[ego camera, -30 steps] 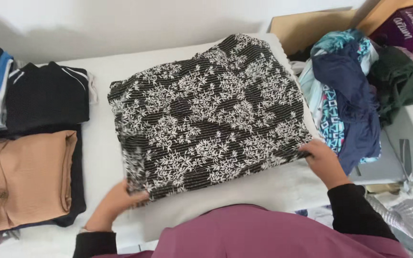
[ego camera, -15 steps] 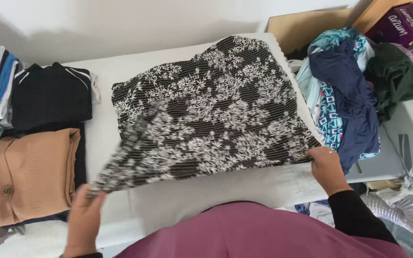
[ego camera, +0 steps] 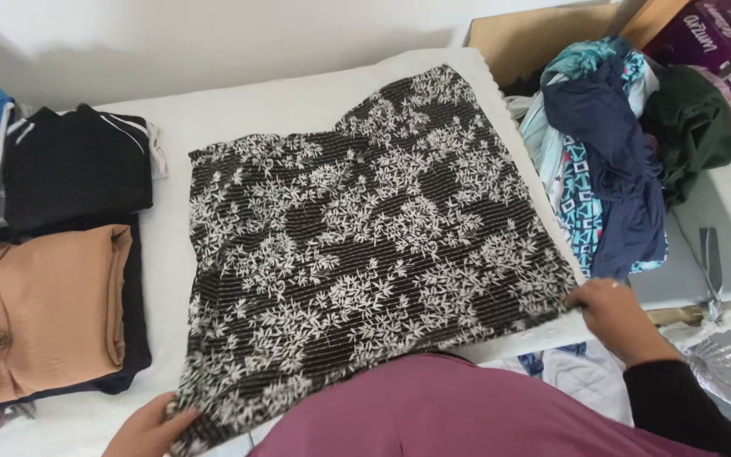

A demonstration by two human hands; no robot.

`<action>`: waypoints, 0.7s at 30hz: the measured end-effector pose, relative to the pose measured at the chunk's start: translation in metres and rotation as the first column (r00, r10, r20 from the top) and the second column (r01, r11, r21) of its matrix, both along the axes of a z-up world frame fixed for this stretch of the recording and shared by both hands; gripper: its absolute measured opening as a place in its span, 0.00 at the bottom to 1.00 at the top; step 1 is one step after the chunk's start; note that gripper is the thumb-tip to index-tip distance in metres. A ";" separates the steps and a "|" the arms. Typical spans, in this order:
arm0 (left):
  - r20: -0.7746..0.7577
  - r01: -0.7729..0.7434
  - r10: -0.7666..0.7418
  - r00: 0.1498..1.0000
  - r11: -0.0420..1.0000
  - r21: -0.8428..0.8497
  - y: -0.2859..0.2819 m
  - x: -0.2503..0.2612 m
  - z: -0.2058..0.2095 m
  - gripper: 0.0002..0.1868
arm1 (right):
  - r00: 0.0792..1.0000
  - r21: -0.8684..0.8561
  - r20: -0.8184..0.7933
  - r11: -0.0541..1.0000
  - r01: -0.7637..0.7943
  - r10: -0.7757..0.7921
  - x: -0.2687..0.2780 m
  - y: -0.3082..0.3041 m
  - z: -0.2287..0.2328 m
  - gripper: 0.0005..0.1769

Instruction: The person folds two patterned shirts on a white surface and places them onto a stack of folded clothes.

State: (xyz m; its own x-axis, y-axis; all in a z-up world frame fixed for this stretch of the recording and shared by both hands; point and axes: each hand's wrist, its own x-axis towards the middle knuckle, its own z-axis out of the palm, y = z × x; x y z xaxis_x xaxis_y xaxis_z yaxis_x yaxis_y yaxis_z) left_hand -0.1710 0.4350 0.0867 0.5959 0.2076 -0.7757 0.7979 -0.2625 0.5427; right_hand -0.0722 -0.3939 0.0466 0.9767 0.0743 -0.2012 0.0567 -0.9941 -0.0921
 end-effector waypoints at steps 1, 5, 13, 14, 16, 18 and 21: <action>-0.104 0.239 -0.221 0.970 0.942 0.233 -0.010 0.010 0.010 0.17 | 0.999 -0.128 0.039 0.992 0.015 -0.010 0.004 -0.006 -0.006 0.23; 0.026 0.097 -0.107 0.994 0.962 0.254 -0.017 0.050 0.009 0.16 | 0.996 -0.228 0.049 0.970 0.082 -0.073 0.053 0.014 0.036 0.19; 0.545 -0.498 0.636 0.547 0.770 -0.399 -0.086 0.153 0.055 0.28 | 0.895 -0.201 0.443 0.979 0.042 0.052 0.205 0.045 0.030 0.12; 0.546 -0.498 0.634 0.547 0.771 -0.397 -0.104 0.151 0.079 0.28 | 0.895 -0.199 0.442 0.979 0.042 0.051 0.209 0.051 0.022 0.12; 0.679 -0.361 0.367 0.636 0.919 -0.159 -0.140 0.150 0.127 0.30 | 0.856 -0.392 0.517 0.896 0.210 0.025 0.221 0.063 0.006 0.18; 0.750 -0.360 0.210 0.627 0.932 0.040 -0.123 0.138 0.077 0.28 | 0.876 -0.306 0.480 0.944 0.122 0.042 0.200 0.103 0.026 0.16; 0.702 -0.366 0.016 0.712 0.862 0.351 -0.105 0.102 0.006 0.25 | 0.890 -0.130 0.450 0.991 -0.017 0.075 0.164 0.119 -0.012 0.17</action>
